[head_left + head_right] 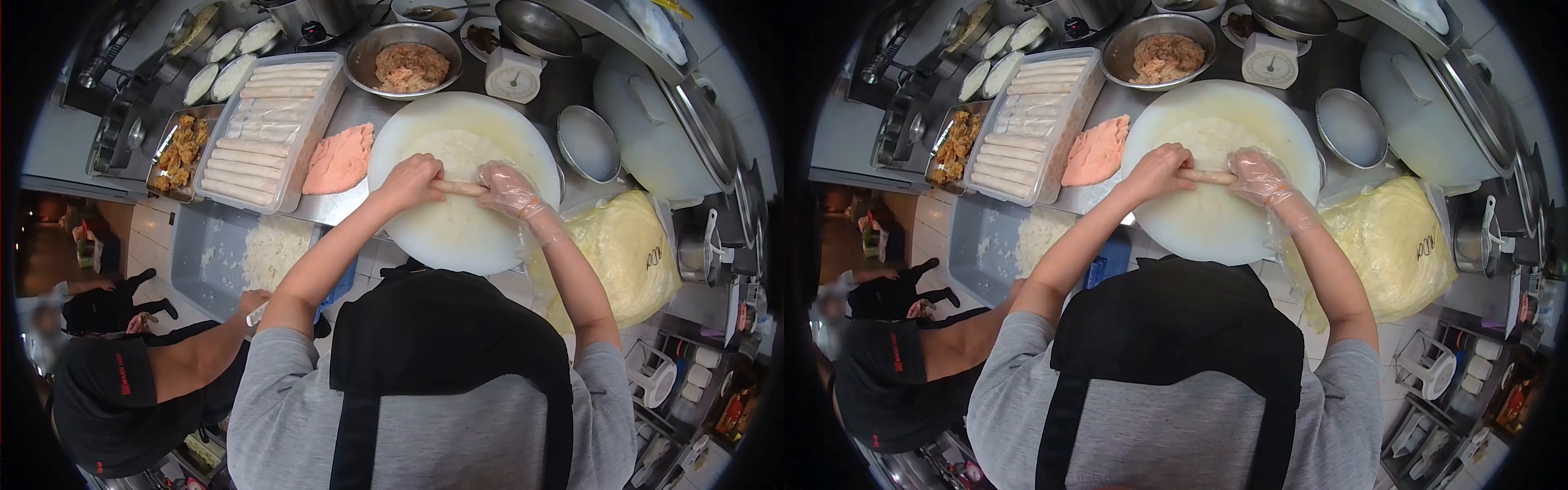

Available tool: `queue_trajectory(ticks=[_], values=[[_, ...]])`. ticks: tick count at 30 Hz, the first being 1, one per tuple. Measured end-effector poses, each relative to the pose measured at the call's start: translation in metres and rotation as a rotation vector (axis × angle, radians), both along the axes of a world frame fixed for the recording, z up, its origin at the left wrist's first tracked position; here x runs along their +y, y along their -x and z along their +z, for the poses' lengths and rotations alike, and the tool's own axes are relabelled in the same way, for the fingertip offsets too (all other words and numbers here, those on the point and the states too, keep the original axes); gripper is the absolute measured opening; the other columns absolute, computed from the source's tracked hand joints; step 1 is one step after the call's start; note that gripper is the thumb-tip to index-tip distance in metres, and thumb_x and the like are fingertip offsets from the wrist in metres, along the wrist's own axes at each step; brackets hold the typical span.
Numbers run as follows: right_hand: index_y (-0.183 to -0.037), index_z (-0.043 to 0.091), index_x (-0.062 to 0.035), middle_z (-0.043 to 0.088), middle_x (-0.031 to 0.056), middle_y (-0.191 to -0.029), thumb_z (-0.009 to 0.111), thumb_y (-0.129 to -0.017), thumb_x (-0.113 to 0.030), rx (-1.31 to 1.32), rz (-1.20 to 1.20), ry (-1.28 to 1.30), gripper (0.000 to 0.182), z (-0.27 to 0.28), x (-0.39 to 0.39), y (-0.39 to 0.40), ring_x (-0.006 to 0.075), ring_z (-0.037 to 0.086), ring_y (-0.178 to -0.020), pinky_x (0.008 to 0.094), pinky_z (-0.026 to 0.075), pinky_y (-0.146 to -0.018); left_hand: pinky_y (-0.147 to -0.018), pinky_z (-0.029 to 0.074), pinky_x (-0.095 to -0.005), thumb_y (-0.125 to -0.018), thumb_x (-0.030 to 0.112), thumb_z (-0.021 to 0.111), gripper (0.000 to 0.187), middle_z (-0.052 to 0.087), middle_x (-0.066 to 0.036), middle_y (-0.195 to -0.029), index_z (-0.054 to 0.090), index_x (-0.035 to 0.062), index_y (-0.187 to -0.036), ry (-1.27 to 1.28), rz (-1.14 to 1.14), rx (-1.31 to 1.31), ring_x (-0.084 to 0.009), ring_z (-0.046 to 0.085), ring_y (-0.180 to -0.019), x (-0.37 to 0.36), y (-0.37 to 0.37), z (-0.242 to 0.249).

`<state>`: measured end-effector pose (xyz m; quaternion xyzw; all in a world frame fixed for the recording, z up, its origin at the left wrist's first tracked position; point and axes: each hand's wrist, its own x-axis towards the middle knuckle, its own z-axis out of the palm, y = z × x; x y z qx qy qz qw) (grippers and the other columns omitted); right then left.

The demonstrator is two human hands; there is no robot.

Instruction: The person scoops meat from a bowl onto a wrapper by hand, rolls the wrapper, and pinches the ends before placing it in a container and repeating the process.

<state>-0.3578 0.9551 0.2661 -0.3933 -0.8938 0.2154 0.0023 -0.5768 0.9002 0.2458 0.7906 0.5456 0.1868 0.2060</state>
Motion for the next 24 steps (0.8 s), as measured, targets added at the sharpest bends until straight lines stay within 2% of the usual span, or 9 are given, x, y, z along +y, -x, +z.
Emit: queue_trajectory(ticks=[3,8,13,17,20,23,24], values=[[-0.085,0.062,-0.0021,0.061,0.0193,-0.092,0.065,-0.069,-0.02,0.046,-0.01,-0.037,0.024,-0.003,-0.007,0.014,0.0352,0.058,-0.095,0.0458,0.047,-0.083,-0.074,0.048,-0.039,-0.065,0.019,0.077,0.029,0.059,-0.009,-0.086,0.059,0.0058,-0.084,-0.05,-0.038,-0.023,-0.028,0.058,-0.089,0.001,-0.016,-0.005],[-0.085,0.061,-0.0029,0.061,0.0189,-0.093,0.066,-0.07,-0.023,-0.019,0.013,0.023,0.025,-0.01,0.0,0.013,0.0356,0.058,-0.094,0.0457,0.046,-0.082,-0.075,0.047,-0.0391,-0.067,0.02,0.075,0.028,0.058,-0.008,-0.086,0.057,0.0071,-0.084,-0.044,-0.044,0.0,-0.0279,0.056,-0.09,0.003,-0.02,-0.011],[-0.084,0.061,-0.0034,0.062,0.0181,-0.089,0.07,-0.066,-0.021,-0.03,-0.023,0.039,0.027,-0.005,0.004,-0.023,0.0362,0.058,-0.089,0.046,0.046,-0.079,-0.076,0.046,-0.0389,-0.069,0.018,0.074,0.027,0.057,-0.008,-0.087,0.055,0.0078,-0.087,0.0,-0.009,0.021,-0.028,0.055,-0.088,-0.009,0.019,-0.004],[-0.082,0.059,-0.0031,0.061,0.017,-0.083,0.072,-0.064,-0.018,0.053,-0.048,0.09,0.026,-0.004,0.008,-0.043,0.0358,0.058,-0.082,0.045,0.046,-0.074,-0.079,0.046,-0.0383,-0.072,0.01,0.071,0.026,0.058,-0.009,-0.087,0.055,0.0056,-0.092,-0.004,-0.071,-0.061,-0.0283,0.056,-0.088,-0.014,0.037,-0.004],[-0.08,0.058,-0.0021,0.059,0.0157,-0.077,0.071,-0.066,-0.018,0.144,-0.144,0.252,0.025,0.004,0.013,-0.049,0.0353,0.058,-0.076,0.0437,0.046,-0.071,-0.079,0.047,-0.0386,-0.075,0.011,0.068,0.022,0.061,-0.009,-0.087,0.058,0.0041,-0.093,0.323,0.062,-0.361,-0.028,0.057,-0.09,-0.011,0.045,0.005],[-0.079,0.057,-0.0019,0.057,0.0146,-0.075,0.069,-0.071,-0.019,0.16,-0.202,0.309,0.022,-0.002,0.022,-0.055,0.0338,0.057,-0.076,0.0422,0.046,-0.07,-0.08,0.047,-0.0383,-0.079,0.01,0.065,0.021,0.063,-0.011,-0.089,0.06,0.0035,-0.099,0.364,0.072,-0.326,-0.0272,0.059,-0.093,-0.007,0.051,0.002],[-0.079,0.057,-0.0019,0.056,0.0143,-0.076,0.068,-0.073,-0.019,0.152,-0.208,0.305,0.021,-0.008,0.025,-0.057,0.0332,0.056,-0.076,0.0416,0.046,-0.07,-0.082,0.047,-0.0382,-0.079,0.009,0.064,0.021,0.064,-0.012,-0.092,0.061,0.0028,-0.099,0.256,0.075,-0.233,-0.0278,0.059,-0.095,-0.006,0.051,0.0]])
